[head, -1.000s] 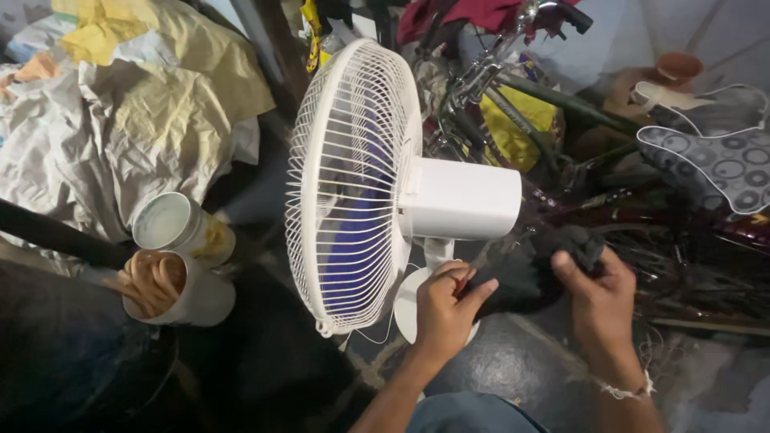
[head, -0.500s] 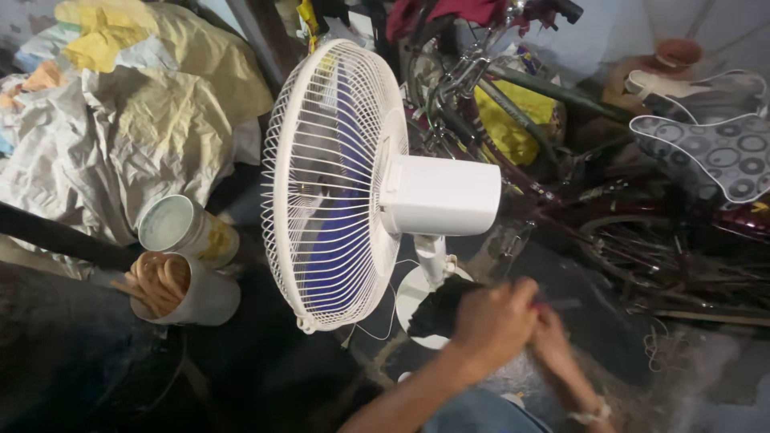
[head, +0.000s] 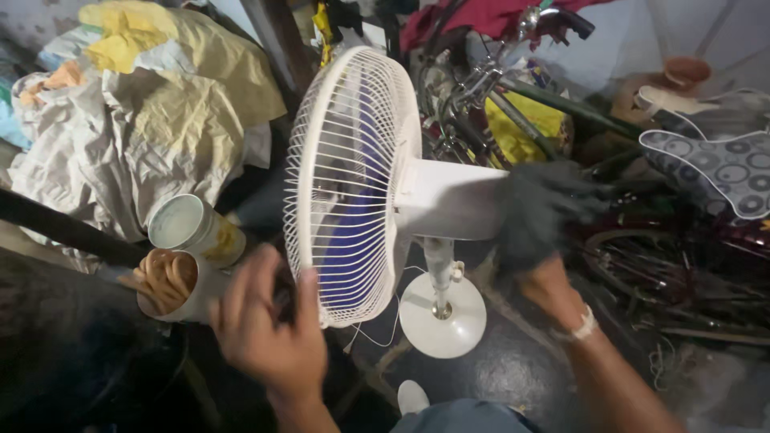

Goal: The person assembles a white pedestal fan by attaching the fan head to the stand and securing it with a knob. They then use a cloth to wipe the fan cage and body.

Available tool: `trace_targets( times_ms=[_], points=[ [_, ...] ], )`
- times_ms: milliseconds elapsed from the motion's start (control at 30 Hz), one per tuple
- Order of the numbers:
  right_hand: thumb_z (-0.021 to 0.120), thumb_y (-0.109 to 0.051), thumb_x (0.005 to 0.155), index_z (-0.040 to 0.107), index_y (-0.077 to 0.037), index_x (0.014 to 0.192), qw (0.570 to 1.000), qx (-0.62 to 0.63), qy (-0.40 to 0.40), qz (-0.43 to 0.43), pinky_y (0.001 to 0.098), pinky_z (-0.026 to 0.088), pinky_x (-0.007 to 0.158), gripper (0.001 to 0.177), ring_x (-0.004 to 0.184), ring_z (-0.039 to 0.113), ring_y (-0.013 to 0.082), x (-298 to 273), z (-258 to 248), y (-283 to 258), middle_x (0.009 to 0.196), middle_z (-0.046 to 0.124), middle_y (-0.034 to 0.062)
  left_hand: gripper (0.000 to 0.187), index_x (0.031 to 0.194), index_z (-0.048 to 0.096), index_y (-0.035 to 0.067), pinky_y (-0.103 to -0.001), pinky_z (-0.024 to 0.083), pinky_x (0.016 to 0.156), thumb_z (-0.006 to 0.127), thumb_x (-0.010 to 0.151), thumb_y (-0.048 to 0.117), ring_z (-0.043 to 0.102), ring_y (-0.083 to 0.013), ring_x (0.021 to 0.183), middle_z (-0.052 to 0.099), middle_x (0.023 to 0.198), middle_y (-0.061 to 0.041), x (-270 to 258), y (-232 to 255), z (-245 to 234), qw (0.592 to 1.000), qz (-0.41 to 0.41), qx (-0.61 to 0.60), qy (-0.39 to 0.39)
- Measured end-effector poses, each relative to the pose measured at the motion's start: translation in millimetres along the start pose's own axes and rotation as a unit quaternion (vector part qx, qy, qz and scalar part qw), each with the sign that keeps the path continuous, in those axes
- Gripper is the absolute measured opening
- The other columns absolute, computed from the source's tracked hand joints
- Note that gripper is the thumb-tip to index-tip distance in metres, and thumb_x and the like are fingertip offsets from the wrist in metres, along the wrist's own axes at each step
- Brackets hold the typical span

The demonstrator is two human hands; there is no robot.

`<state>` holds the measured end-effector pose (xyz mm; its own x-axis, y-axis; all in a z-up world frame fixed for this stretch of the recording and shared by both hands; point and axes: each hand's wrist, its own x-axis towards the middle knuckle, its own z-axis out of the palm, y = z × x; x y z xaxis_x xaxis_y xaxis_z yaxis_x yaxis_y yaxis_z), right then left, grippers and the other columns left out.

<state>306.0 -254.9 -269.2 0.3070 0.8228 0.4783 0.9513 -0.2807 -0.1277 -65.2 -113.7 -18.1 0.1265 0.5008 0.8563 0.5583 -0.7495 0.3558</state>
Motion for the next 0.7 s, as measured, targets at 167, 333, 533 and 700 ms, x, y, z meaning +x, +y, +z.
trace_targets(
  times_ms=[167,333,533,700],
  points=[
    [0.075,-0.015,0.063,0.070,-0.007,0.062,0.969,-0.027,0.117,-0.218,0.0521,0.050,0.070,0.009,0.076,0.064,0.0354,108,-56,-69,0.071,0.067,0.0143,0.068,0.128,0.066,-0.005,-0.044,0.047,0.091,0.091,0.079,0.034,0.061,-0.0326,0.107,0.068,0.119,-0.018,35,-20,26,0.993,0.042,-0.063,-0.087],
    [0.067,-0.019,0.073,0.073,-0.007,0.077,0.983,-0.075,-0.081,-0.146,0.0477,0.050,0.070,0.014,0.076,0.067,0.0334,126,-95,-114,0.079,0.069,0.0147,0.062,0.131,0.064,-0.001,-0.040,0.051,0.087,0.087,0.081,0.028,0.059,-0.0351,0.107,0.064,0.122,-0.017,30,-23,40,0.986,0.021,-0.126,-0.107],
    [0.065,-0.022,0.064,0.072,-0.005,0.071,0.957,-0.073,-0.002,-0.282,0.0462,0.052,0.064,0.019,0.067,0.065,0.0307,120,-91,-110,0.067,0.065,0.0113,0.045,0.133,0.065,-0.004,-0.038,0.051,0.088,0.078,0.094,0.014,0.061,-0.0286,0.108,0.065,0.123,-0.014,31,-35,51,0.977,0.017,-0.191,-0.093],
    [0.068,-0.022,0.069,0.067,-0.010,0.059,0.957,-0.101,-0.076,-0.261,0.0445,0.047,0.047,0.016,0.064,0.065,0.0274,137,-84,-93,0.062,0.064,0.0082,0.041,0.132,0.065,-0.006,-0.035,0.053,0.082,0.074,0.094,0.008,0.063,-0.0270,0.105,0.064,0.120,-0.014,32,-35,58,0.964,0.006,-0.239,-0.117]
  ],
)
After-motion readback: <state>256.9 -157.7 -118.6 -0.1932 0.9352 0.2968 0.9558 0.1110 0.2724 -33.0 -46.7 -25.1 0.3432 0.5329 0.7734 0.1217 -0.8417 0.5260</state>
